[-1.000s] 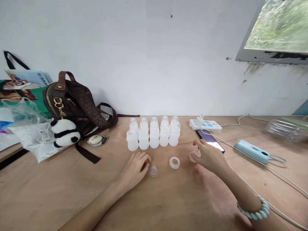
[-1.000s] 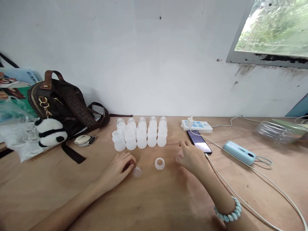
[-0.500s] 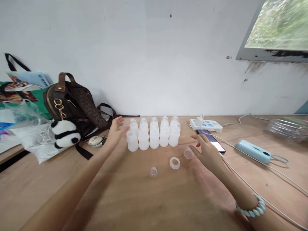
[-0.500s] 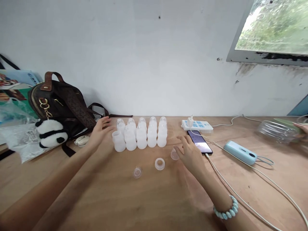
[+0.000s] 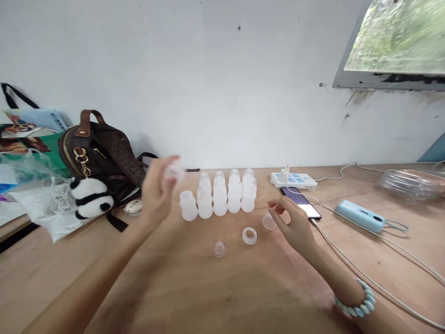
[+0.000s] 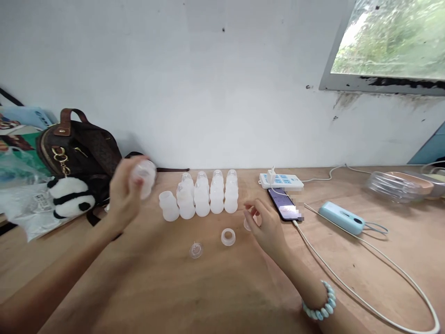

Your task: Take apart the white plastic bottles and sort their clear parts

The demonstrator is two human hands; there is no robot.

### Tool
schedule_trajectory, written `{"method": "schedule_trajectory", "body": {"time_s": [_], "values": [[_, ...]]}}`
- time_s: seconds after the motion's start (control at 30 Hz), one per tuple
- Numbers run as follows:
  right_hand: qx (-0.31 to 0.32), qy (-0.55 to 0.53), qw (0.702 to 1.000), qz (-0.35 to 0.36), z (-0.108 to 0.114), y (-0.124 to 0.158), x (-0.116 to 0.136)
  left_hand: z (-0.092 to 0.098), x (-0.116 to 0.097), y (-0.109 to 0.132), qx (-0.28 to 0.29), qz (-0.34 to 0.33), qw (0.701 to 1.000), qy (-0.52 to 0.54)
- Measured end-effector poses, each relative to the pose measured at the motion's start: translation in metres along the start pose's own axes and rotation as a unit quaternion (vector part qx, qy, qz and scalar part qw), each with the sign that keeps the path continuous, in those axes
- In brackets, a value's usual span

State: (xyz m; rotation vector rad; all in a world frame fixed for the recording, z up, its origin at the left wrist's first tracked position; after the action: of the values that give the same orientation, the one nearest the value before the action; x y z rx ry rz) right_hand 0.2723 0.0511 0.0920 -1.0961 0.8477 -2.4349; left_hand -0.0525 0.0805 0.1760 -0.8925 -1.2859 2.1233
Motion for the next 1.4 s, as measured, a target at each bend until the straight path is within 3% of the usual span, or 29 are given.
{"method": "schedule_trajectory", "body": {"time_s": [0.07, 0.17, 0.23, 0.37, 0.5, 0.6, 0.77, 0.83, 0.93, 0.97, 1.0, 1.03, 1.07, 1.13, 1.2, 1.23, 1.3, 1.4], "values": [[0.065, -0.099, 0.993, -0.026, -0.014, 0.009, 0.01, -0.028, -0.043, 0.02, 0.192, -0.096, 0.975, -0.054], [0.196, -0.243, 0.949, -0.045, -0.041, 0.028, 0.033, -0.065, -0.092, 0.057, 0.352, -0.187, 0.91, -0.111], [0.222, -0.279, 0.933, -0.043, -0.05, 0.039, 0.044, -0.081, -0.113, 0.073, 0.385, -0.207, 0.892, -0.119], [0.164, -0.26, 0.948, -0.077, -0.049, 0.042, 0.041, -0.094, -0.127, 0.086, 0.395, -0.233, 0.881, -0.116], [0.163, -0.225, 0.957, -0.088, -0.042, 0.035, 0.031, -0.088, -0.109, 0.083, 0.387, -0.17, 0.888, -0.179], [0.198, -0.214, 0.954, -0.062, -0.038, 0.031, 0.033, -0.079, -0.104, 0.084, 0.443, -0.099, 0.88, -0.14], [0.229, -0.221, 0.948, 0.014, -0.036, 0.032, 0.051, -0.061, -0.103, 0.084, 0.514, 0.145, 0.845, 0.034], [0.24, -0.225, 0.943, 0.044, -0.036, 0.033, 0.057, -0.059, -0.099, 0.091, 0.546, 0.272, 0.781, 0.132], [0.235, -0.235, 0.94, 0.073, -0.034, 0.034, 0.063, -0.064, -0.105, 0.114, 0.603, 0.423, 0.595, 0.321], [0.225, -0.24, 0.942, 0.075, -0.032, 0.033, 0.063, -0.065, -0.109, 0.12, 0.607, 0.45, 0.544, 0.366], [0.212, -0.243, 0.944, 0.071, -0.031, 0.033, 0.063, -0.067, -0.111, 0.125, 0.603, 0.463, 0.519, 0.39], [0.199, -0.245, 0.947, 0.063, -0.03, 0.032, 0.061, -0.069, -0.111, 0.127, 0.593, 0.464, 0.532, 0.388], [0.187, -0.244, 0.95, 0.05, -0.029, 0.031, 0.059, -0.07, -0.11, 0.126, 0.578, 0.449, 0.578, 0.36], [0.171, -0.239, 0.956, 0.02, -0.031, 0.031, 0.054, -0.071, -0.107, 0.118, 0.544, 0.37, 0.716, 0.232], [0.159, -0.226, 0.961, -0.009, -0.035, 0.031, 0.048, -0.07, -0.112, 0.107, 0.516, 0.248, 0.817, 0.074], [0.152, -0.214, 0.965, -0.022, -0.036, 0.03, 0.043, -0.071, -0.116, 0.104, 0.507, 0.189, 0.841, 0.009], [0.113, -0.185, 0.975, -0.051, -0.035, 0.026, 0.03, -0.073, -0.121, 0.101, 0.501, 0.103, 0.856, -0.08], [-0.036, -0.132, 0.984, -0.112, -0.009, 0.012, 0.0, -0.072, -0.114, 0.103, 0.492, 0.08, 0.858, -0.127]]}}
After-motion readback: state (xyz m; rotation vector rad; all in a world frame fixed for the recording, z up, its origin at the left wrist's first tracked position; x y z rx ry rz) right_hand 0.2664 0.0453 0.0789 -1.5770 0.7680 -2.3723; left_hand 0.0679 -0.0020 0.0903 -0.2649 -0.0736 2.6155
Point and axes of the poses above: each hand's wrist, its own y-axis away from the middle knuckle, its own z-axis out of the back of the hand, x = y × z, the point moved 6 cm from there along -y, towards the middle knuckle
